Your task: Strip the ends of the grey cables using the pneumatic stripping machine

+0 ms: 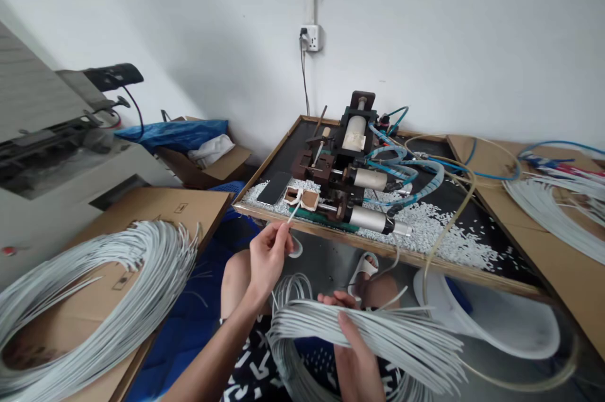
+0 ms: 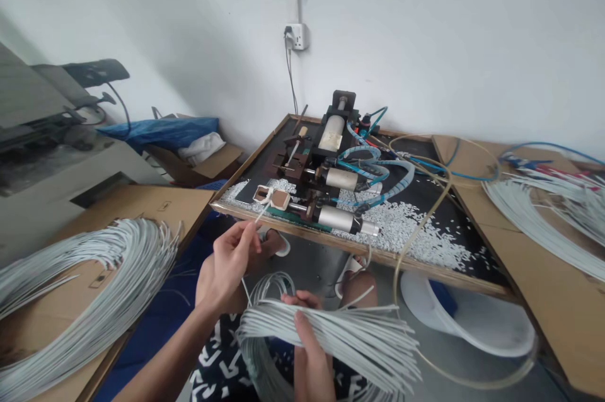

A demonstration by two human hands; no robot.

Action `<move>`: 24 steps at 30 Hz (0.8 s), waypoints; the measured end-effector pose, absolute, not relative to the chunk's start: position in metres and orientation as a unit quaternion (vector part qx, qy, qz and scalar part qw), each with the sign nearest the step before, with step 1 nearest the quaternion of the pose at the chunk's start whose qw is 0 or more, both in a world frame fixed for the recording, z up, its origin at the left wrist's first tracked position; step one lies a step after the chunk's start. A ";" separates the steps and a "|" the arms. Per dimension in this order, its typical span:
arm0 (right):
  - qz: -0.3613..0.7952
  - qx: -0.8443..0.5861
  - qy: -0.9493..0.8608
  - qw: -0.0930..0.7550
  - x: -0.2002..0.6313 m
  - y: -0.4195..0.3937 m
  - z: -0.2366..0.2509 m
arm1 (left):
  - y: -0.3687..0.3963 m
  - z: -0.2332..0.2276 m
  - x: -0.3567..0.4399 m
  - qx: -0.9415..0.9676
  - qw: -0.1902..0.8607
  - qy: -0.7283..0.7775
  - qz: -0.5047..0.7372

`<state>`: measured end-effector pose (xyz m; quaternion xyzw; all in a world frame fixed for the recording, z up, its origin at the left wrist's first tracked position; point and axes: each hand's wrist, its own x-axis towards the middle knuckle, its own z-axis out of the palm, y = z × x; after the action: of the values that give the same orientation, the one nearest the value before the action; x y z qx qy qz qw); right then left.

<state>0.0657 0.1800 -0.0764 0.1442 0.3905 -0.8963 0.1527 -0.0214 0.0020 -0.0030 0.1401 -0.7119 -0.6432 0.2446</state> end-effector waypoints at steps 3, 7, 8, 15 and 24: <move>-0.894 0.178 0.376 0.168 0.064 0.178 -0.071 | 0.009 0.008 -0.006 0.129 0.282 -0.729 -0.611; -0.895 0.184 0.377 0.152 0.060 0.174 -0.057 | 0.009 0.002 0.000 -0.015 0.197 -0.811 -0.550; -0.896 0.178 0.380 0.148 0.059 0.174 -0.054 | 0.007 -0.004 -0.002 -0.049 0.167 -0.833 -0.526; -0.896 0.163 0.386 0.145 0.060 0.175 -0.050 | -0.005 -0.050 -0.027 -0.144 0.077 -0.930 -0.329; -0.893 0.169 0.392 0.142 0.055 0.175 -0.046 | 0.003 -0.023 -0.017 -0.154 0.127 -0.899 -0.390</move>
<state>0.0554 0.1753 -0.0458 0.1687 0.3920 -0.8932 0.1416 -0.0171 0.0028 -0.0227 -0.1542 -0.8988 -0.3901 0.1272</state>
